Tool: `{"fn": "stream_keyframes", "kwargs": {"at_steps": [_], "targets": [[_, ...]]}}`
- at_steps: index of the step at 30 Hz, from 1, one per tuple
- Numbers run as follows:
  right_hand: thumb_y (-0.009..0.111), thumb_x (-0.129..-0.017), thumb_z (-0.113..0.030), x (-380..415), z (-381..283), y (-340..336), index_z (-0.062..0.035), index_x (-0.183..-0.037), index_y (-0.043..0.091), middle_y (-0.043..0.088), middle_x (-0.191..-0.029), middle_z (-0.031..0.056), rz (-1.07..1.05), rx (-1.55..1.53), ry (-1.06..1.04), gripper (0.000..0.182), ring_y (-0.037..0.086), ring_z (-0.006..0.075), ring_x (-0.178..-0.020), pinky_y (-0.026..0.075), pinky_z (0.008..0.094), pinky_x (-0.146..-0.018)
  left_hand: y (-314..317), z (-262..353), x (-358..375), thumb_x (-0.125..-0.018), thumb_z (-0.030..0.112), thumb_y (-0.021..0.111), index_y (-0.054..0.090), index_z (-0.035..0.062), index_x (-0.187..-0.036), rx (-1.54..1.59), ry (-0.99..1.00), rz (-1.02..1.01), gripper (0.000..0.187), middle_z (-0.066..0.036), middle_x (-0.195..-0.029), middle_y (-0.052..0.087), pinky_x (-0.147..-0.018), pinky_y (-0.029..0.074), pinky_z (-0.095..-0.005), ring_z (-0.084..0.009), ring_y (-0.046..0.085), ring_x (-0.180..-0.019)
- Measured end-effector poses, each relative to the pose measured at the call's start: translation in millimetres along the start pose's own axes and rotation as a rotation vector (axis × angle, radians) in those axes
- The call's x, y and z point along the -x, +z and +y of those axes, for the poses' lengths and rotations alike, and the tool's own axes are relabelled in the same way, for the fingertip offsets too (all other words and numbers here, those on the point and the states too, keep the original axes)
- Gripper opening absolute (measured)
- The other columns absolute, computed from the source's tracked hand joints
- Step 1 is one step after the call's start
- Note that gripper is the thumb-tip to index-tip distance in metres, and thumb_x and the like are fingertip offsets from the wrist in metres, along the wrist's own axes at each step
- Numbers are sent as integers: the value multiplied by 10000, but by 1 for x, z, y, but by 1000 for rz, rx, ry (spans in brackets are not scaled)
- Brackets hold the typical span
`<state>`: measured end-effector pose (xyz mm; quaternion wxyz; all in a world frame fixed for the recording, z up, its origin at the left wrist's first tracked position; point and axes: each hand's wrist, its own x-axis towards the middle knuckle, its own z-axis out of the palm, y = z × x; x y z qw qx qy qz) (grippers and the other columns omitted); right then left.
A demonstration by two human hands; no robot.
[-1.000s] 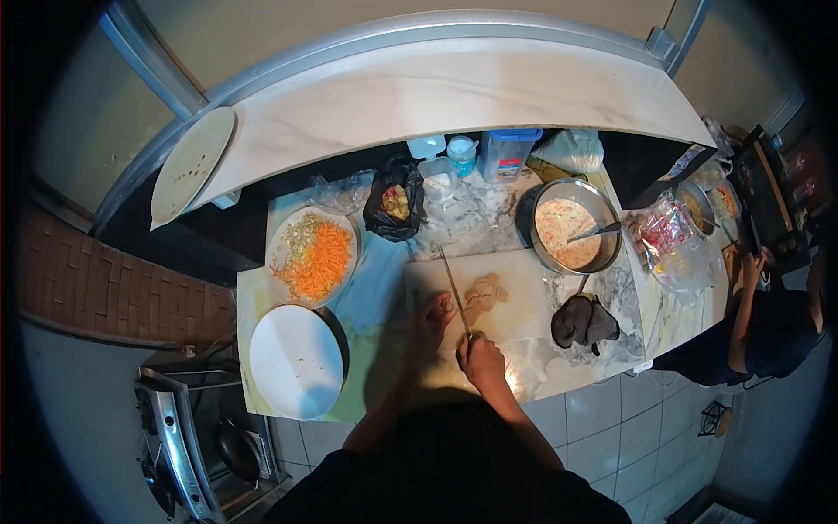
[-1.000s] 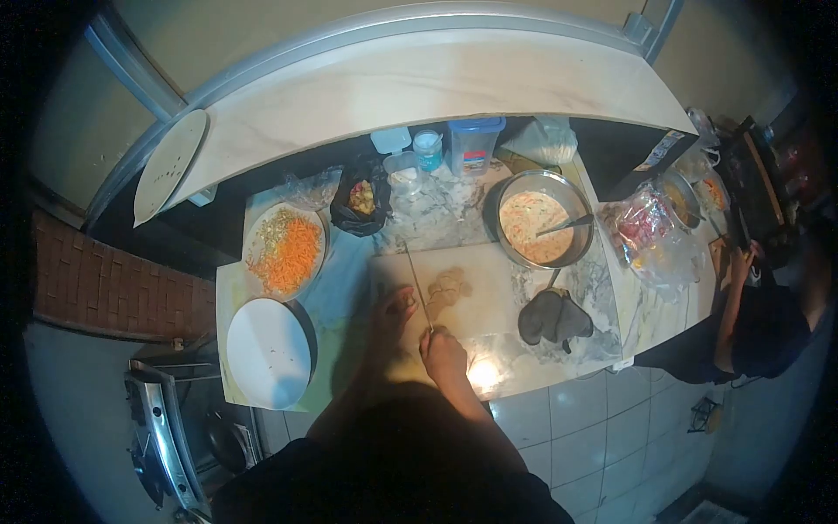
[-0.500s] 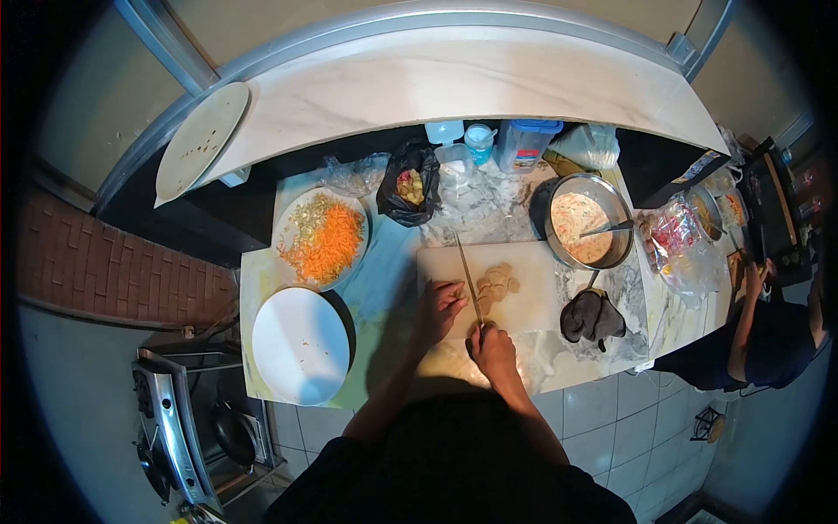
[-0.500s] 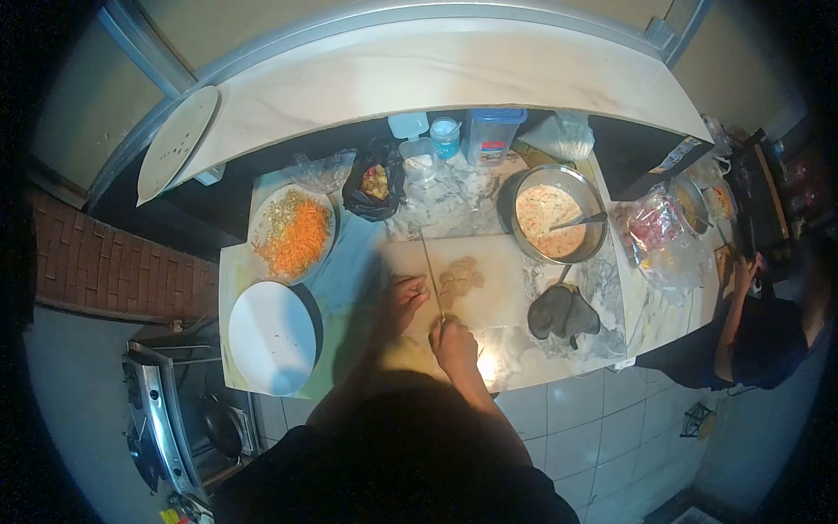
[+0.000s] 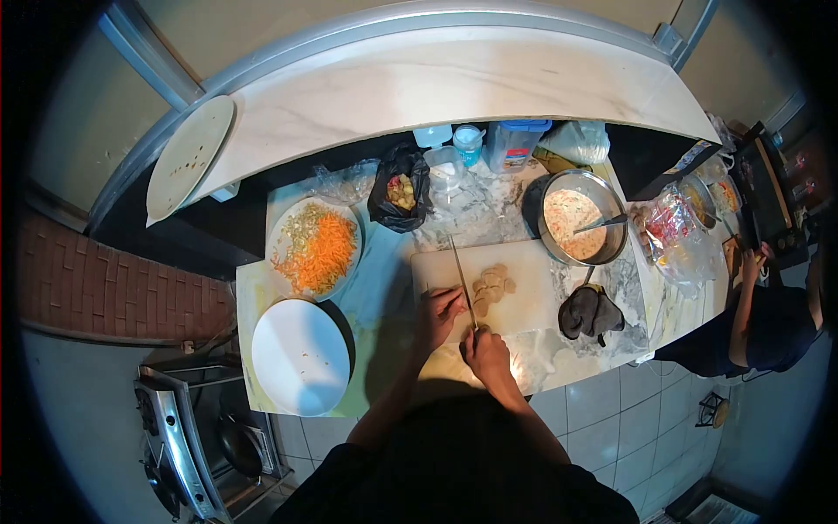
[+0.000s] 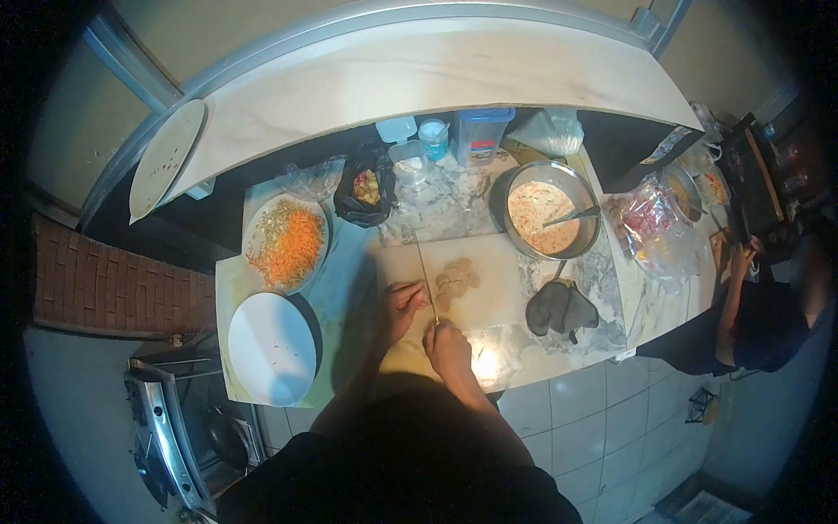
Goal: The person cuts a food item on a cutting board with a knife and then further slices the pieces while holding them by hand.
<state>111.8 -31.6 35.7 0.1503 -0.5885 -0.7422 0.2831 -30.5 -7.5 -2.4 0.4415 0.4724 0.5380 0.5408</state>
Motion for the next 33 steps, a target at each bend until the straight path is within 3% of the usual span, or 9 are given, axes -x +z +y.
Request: {"fn": "stream_keyframes", "kwargs": {"at_steps": [7,10,13,33], "targets": [[493,-882,-280,0,-3,-5,3,-824,527,565,-684,277,-9,19,-3,291,571,451,-629,467,522,-584,7,-8,6,-887,88,569,553,-67,-1112,189,-185,111,274,-132,-903,654,-742,528,-256,-161,638,-832],[490,-884,-281,-3,-3,-3,7,-826,522,570,-684,274,-35,79,30,295,578,446,-628,470,521,-582,6,3,8,-876,102,594,562,-67,-1097,88,-224,105,280,-123,-873,656,-720,518,-242,-148,636,-794],[441,-901,-269,-3,-8,-8,30,-791,560,599,-718,239,-51,103,22,340,613,402,-654,495,478,-606,9,-7,7,-865,118,615,569,-66,-1088,115,-140,94,293,-126,-856,656,-687,507,-233,-136,633,-766],[479,-884,-277,-6,2,-11,10,-793,548,592,-669,243,-17,156,-18,309,603,407,-618,492,479,-571,12,0,9,-846,165,645,600,-36,-1054,-39,-145,170,293,-108,-853,672,-677,491,-235,-116,619,-755]]}}
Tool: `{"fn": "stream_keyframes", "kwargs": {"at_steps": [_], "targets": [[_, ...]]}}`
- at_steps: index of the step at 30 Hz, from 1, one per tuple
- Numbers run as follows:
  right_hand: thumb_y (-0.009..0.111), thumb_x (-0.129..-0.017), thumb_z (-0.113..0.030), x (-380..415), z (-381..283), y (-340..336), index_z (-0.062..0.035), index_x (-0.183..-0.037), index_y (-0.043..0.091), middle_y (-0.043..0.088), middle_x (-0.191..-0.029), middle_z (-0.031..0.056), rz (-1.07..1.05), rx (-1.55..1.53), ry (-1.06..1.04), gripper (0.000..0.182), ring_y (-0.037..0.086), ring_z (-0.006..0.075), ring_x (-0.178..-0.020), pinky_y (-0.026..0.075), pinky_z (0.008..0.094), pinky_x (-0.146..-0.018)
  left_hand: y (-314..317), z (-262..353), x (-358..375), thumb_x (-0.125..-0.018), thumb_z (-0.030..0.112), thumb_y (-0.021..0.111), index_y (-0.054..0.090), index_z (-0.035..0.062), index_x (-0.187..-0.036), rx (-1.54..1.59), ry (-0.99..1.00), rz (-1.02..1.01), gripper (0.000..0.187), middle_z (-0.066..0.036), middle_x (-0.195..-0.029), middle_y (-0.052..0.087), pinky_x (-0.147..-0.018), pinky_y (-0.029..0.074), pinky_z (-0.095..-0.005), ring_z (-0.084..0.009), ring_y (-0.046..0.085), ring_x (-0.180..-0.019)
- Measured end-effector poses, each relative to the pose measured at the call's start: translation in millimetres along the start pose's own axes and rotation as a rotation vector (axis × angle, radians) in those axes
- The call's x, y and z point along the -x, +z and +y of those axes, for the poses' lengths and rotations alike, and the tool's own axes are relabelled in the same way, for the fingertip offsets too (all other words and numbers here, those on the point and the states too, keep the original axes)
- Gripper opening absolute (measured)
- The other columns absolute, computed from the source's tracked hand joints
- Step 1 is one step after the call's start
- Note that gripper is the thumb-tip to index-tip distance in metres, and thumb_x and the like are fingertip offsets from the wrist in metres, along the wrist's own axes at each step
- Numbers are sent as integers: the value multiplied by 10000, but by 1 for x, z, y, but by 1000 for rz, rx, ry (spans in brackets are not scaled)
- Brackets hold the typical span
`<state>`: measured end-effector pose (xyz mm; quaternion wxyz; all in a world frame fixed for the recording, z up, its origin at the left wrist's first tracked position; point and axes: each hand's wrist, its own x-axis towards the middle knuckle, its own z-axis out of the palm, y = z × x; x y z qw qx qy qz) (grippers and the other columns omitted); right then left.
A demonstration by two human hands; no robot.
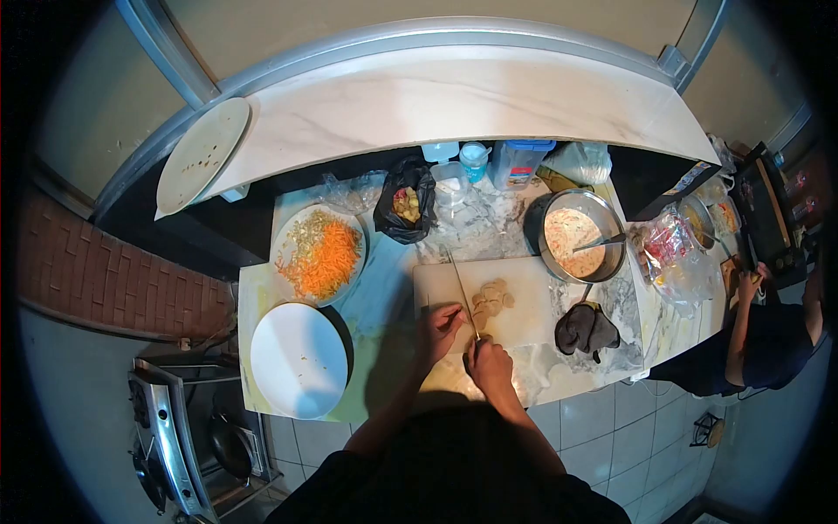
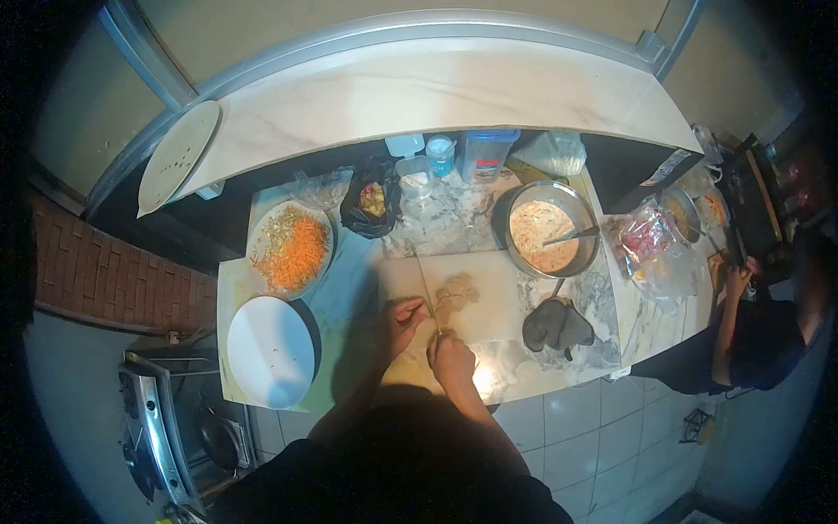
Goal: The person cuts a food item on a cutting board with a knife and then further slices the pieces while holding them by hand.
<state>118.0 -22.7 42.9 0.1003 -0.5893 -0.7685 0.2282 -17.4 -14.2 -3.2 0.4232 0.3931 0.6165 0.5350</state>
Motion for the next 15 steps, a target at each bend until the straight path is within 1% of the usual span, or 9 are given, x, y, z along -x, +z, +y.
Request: {"fn": "stream_keyframes", "kwargs": {"at_steps": [1,4,7,11,14,15], "targets": [[482,-887,-287,2,3,2,11,-791,559,581,-674,258,-5,-20,16,322,587,427,-617,480,501,-568,-1,0,2,-847,157,642,600,-36,-1058,63,-49,-13,289,-108,-849,675,-675,489,-229,-111,617,-748],[490,-882,-292,3,7,3,4,-789,562,582,-671,253,29,-4,31,319,582,428,-607,475,505,-560,0,2,1,-849,140,636,595,-33,-1081,50,-21,10,293,-97,-842,675,-663,482,-215,-96,613,-739],[505,-875,-277,3,6,3,-1,-800,561,575,-654,252,47,-22,27,291,571,435,-591,467,509,-550,0,3,2,-858,118,621,588,-26,-1107,74,-48,-13,290,-90,-839,674,-661,477,-201,-86,613,-748],[490,-870,-268,8,-2,1,22,-835,546,597,-672,240,-5,-24,26,297,607,410,-624,494,486,-582,2,-6,1,-869,97,600,589,-17,-1114,118,-27,-25,270,-90,-836,673,-665,474,-194,-86,617,-759],[477,-882,-263,10,-6,3,28,-836,544,594,-687,256,-21,-110,30,303,600,429,-647,486,498,-602,4,-7,0,-875,88,590,593,-10,-1111,171,-41,-19,255,-92,-838,672,-671,473,-190,-86,617,-759],[492,-878,-248,10,-6,3,19,-823,541,581,-679,272,-1,-162,48,277,578,455,-647,468,518,-587,3,0,1,-875,94,592,593,-10,-1110,135,-59,-22,257,-90,-837,671,-669,473,-190,-86,617,-758]]}}
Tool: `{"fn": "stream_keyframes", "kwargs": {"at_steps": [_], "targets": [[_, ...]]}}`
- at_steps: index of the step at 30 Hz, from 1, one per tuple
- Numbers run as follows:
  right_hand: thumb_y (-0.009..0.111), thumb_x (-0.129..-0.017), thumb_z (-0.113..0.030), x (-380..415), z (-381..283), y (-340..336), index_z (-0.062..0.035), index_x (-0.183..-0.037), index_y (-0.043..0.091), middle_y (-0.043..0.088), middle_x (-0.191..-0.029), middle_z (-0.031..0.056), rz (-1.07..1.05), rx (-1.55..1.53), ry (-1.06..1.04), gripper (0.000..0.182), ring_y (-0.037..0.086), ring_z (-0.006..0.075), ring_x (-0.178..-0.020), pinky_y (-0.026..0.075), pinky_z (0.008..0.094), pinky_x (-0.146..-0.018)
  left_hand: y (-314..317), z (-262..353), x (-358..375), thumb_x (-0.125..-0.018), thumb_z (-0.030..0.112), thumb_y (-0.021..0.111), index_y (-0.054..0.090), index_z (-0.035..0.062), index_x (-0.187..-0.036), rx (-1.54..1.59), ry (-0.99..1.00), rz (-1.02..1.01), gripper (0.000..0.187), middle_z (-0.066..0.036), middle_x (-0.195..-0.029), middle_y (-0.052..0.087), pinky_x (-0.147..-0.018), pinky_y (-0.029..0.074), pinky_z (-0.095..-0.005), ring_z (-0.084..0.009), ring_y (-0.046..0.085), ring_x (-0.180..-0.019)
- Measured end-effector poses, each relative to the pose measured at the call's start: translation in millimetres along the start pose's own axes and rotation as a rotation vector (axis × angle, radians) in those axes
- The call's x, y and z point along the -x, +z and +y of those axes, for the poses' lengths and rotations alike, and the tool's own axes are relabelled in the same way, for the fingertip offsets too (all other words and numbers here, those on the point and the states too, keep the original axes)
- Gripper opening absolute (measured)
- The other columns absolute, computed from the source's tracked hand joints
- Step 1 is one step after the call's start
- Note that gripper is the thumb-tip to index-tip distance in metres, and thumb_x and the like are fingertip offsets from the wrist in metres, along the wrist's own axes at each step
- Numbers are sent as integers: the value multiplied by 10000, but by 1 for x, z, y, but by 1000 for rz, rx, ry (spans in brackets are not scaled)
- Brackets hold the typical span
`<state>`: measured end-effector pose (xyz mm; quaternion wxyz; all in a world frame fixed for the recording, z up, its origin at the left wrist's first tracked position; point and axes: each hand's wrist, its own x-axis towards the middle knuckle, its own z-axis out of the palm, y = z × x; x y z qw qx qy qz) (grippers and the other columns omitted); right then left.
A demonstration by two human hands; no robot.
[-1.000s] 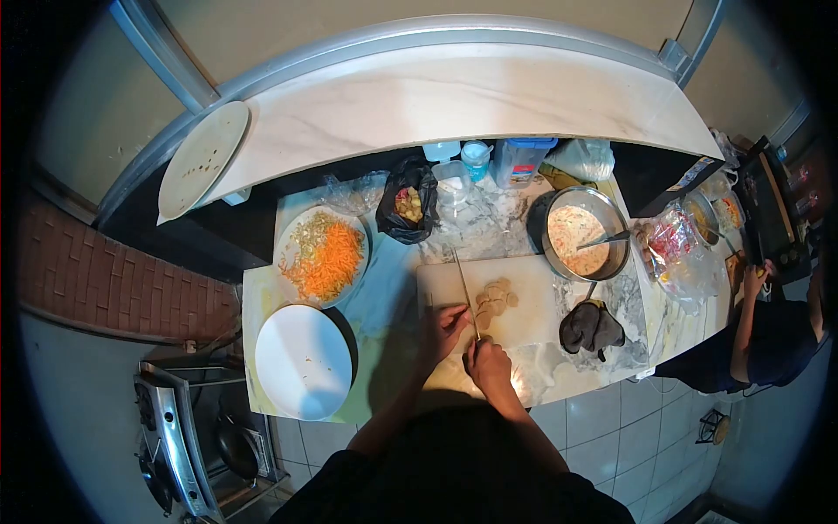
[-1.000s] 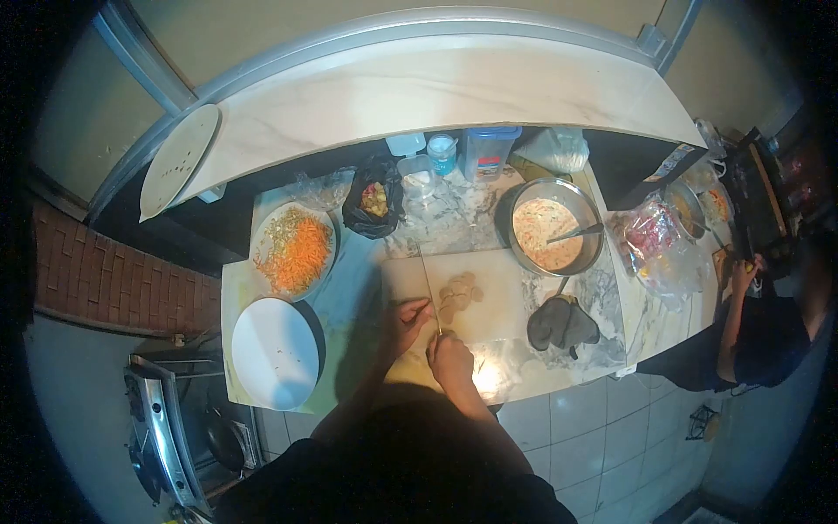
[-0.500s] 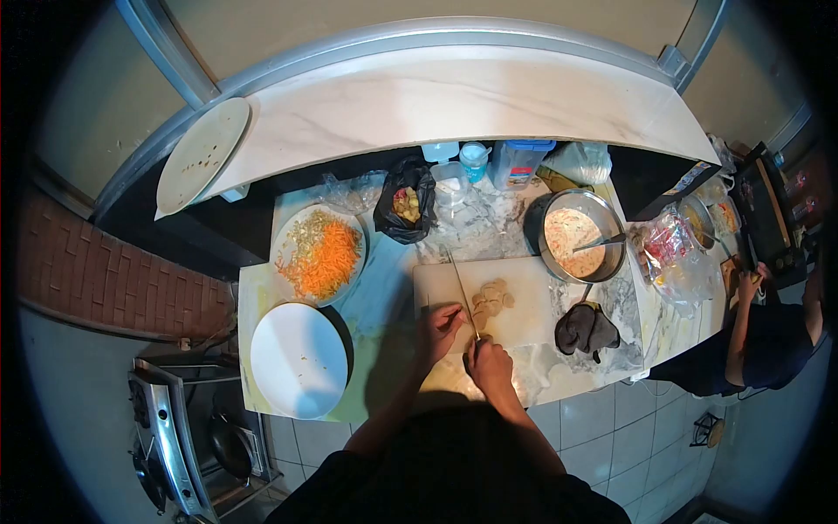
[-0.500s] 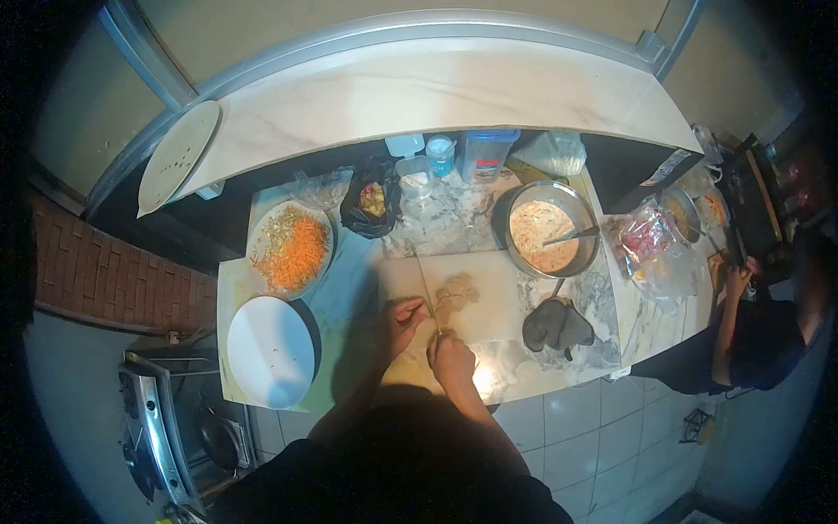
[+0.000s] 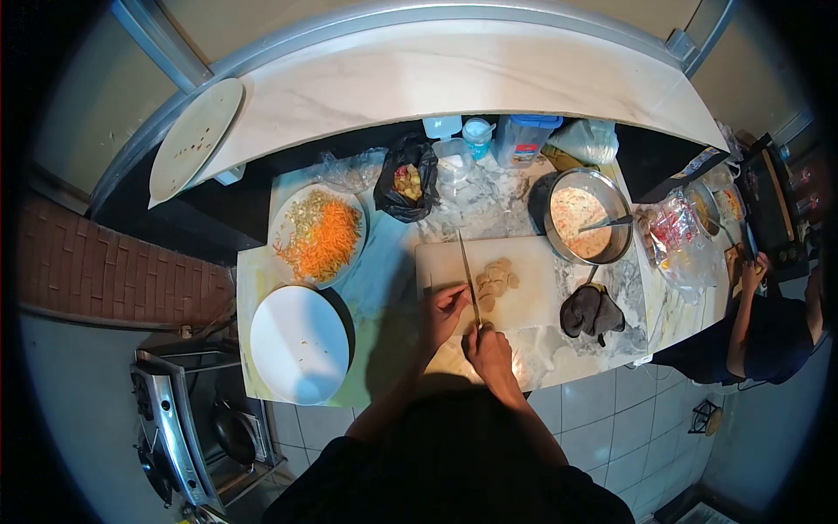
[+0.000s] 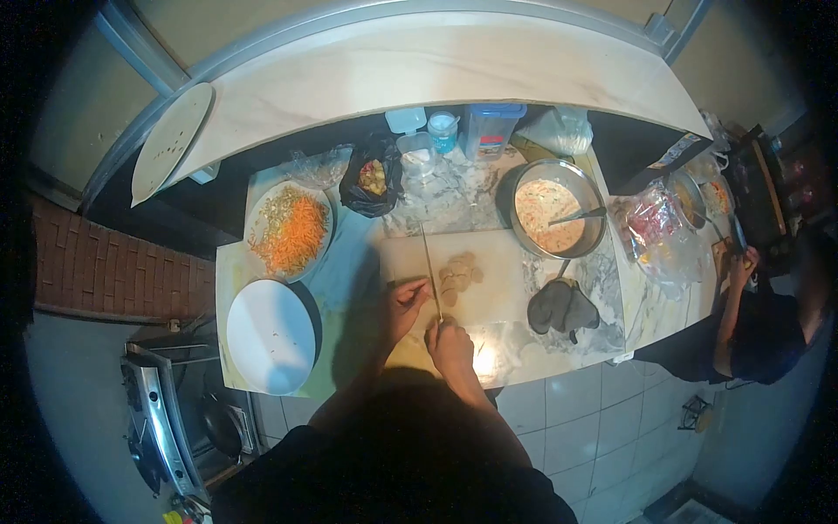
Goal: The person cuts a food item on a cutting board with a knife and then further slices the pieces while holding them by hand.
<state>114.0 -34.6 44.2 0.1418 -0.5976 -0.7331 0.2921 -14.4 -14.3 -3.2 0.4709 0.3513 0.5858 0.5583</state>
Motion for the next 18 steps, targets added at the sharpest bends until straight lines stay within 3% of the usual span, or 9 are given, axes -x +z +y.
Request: {"fn": "stream_keyframes", "kwargs": {"at_steps": [1,11,14,18], "targets": [[507,-873,-232,1,0,1,10,-810,539,568,-672,289,21,-52,16,252,557,480,-647,449,538,-571,0,7,2,-875,100,595,594,-10,-1109,-37,-18,0,258,-88,-836,671,-666,473,-190,-87,618,-757],[504,-877,-226,1,-1,6,5,-806,531,564,-649,278,36,-14,-7,243,559,464,-613,451,529,-543,-4,-1,-1,-872,89,597,589,-44,-1099,-16,84,-66,263,-101,-878,675,-687,487,-208,-77,607,-784],[484,-886,-239,1,-3,4,26,-821,536,588,-699,272,-7,17,16,278,592,443,-661,480,503,-601,-5,5,0,-869,80,599,593,-54,-1091,-50,60,-53,259,-110,-902,673,-715,492,-214,-85,610,-799],[508,-876,-223,-2,1,2,16,-805,534,562,-667,291,18,-17,32,251,552,479,-650,448,535,-590,-7,2,0,-874,101,599,583,-47,-1116,3,97,-58,285,-112,-937,668,-739,486,-223,-100,612,-826]]}}
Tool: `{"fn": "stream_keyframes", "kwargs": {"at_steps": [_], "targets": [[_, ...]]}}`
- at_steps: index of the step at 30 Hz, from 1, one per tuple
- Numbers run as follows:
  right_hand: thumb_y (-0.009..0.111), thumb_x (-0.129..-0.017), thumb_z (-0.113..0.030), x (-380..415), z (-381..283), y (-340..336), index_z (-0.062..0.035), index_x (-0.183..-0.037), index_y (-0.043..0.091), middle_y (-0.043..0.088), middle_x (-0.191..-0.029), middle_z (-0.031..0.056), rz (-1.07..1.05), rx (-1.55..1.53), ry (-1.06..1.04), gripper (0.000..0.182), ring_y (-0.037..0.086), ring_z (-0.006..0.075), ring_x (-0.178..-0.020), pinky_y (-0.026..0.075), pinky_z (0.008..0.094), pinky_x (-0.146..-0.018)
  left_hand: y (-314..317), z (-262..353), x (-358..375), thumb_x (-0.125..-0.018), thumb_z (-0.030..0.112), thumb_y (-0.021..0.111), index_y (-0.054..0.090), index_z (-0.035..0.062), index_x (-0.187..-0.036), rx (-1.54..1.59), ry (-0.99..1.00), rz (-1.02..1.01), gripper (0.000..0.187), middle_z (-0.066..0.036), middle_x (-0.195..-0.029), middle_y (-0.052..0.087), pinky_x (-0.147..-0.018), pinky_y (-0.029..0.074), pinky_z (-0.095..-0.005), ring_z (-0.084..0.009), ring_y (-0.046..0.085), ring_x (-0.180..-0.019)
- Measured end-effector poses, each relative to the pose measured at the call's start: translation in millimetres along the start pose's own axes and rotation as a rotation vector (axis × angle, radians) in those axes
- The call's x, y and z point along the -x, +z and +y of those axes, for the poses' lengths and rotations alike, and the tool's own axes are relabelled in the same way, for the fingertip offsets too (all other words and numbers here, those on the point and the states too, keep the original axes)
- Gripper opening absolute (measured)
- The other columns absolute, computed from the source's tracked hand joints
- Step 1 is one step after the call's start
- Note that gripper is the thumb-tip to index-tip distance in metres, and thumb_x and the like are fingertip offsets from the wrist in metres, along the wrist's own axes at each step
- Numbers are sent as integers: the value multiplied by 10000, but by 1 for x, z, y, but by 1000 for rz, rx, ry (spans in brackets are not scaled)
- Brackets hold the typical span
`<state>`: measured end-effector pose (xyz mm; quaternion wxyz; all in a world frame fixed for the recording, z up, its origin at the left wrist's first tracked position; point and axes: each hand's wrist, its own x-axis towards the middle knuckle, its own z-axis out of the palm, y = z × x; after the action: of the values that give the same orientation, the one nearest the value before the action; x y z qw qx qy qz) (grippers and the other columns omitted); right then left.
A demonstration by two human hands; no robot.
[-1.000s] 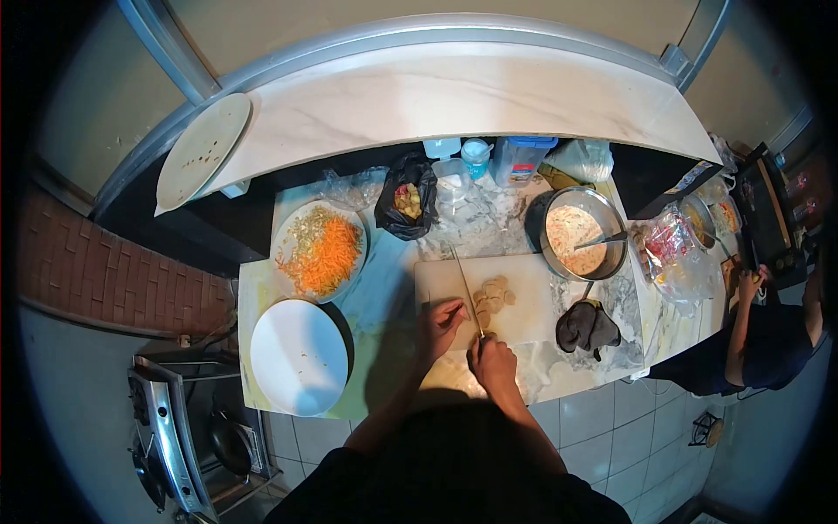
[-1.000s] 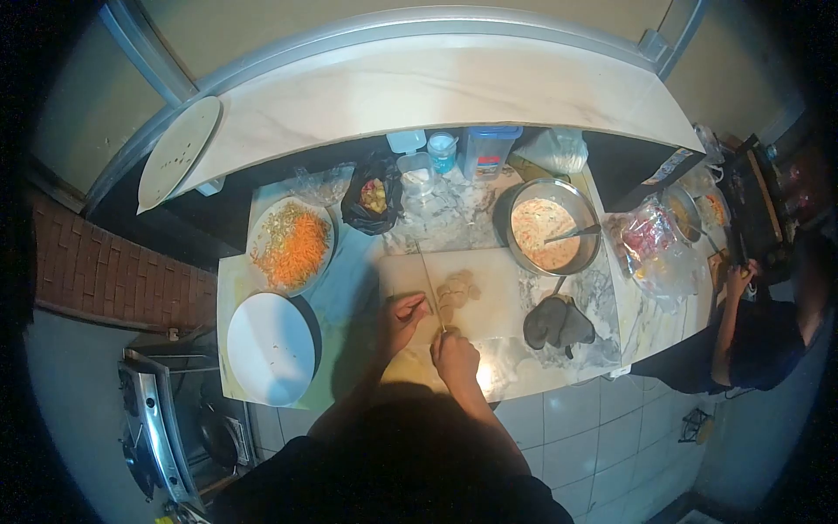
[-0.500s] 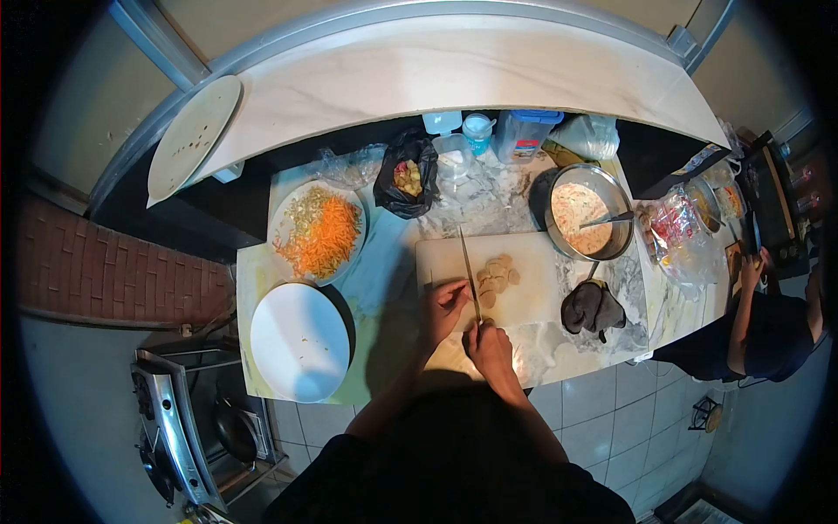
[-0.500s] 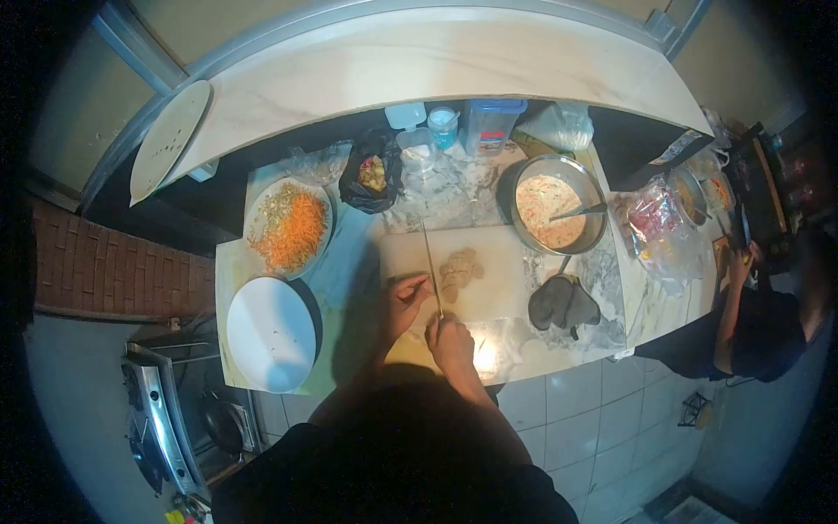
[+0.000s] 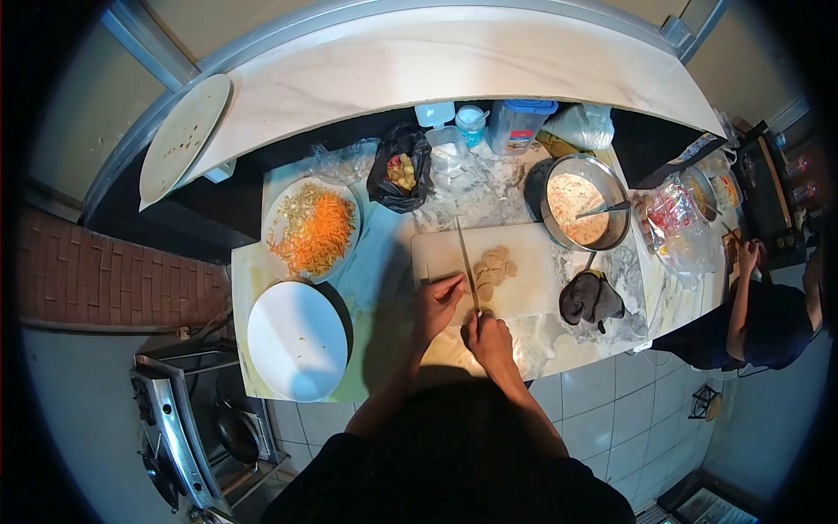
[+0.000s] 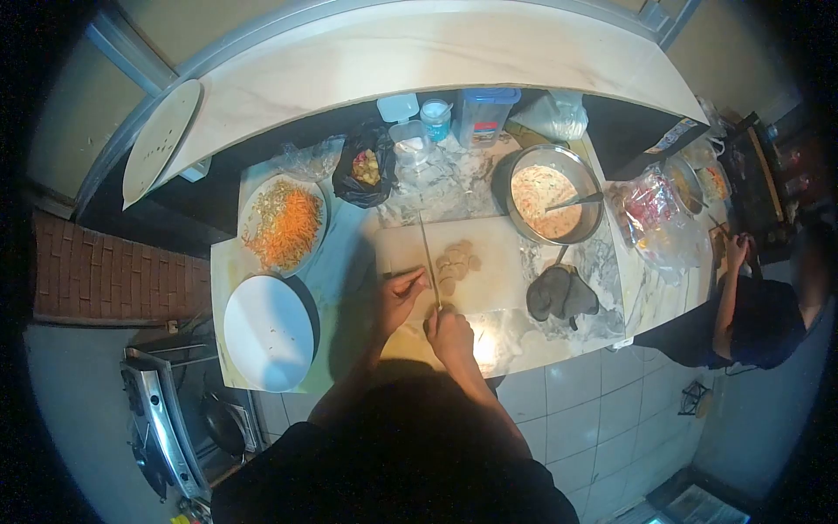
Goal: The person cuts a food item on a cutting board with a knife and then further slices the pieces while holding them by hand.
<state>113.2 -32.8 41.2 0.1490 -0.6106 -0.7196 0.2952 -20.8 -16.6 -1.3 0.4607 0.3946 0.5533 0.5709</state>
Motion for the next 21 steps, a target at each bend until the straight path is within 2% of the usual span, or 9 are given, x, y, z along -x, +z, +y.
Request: {"fn": "stream_keyframes", "kwargs": {"at_steps": [4,11,13,21], "targets": [[510,-877,-223,-3,-5,-8,23,-791,534,563,-677,294,19,-26,24,263,545,484,-663,441,536,-597,-3,2,0,-876,142,607,584,-34,-1129,-71,-81,-6,309,-107,-964,665,-755,478,-228,-110,614,-843],[510,-881,-231,-2,-5,-4,19,-787,536,565,-684,294,-18,-26,21,268,546,482,-660,439,538,-598,-2,2,-2,-878,160,605,572,-30,-1147,-39,-80,-25,331,-118,-985,661,-775,479,-234,-118,617,-857],[508,-881,-235,0,-5,-1,20,-788,538,567,-685,294,-14,-25,14,274,549,481,-664,442,537,-599,-1,3,-2,-877,89,593,597,-43,-1098,4,-82,-26,258,-100,-957,665,-730,493,-212,-102,614,-813],[503,-881,-238,-2,-3,-1,18,-800,537,567,-684,299,-20,-21,8,270,554,483,-667,453,533,-602,-3,-4,-1,-885,127,589,582,-45,-1122,38,-45,-52,293,-101,-999,654,-756,496,-225,-110,613,-826]]}}
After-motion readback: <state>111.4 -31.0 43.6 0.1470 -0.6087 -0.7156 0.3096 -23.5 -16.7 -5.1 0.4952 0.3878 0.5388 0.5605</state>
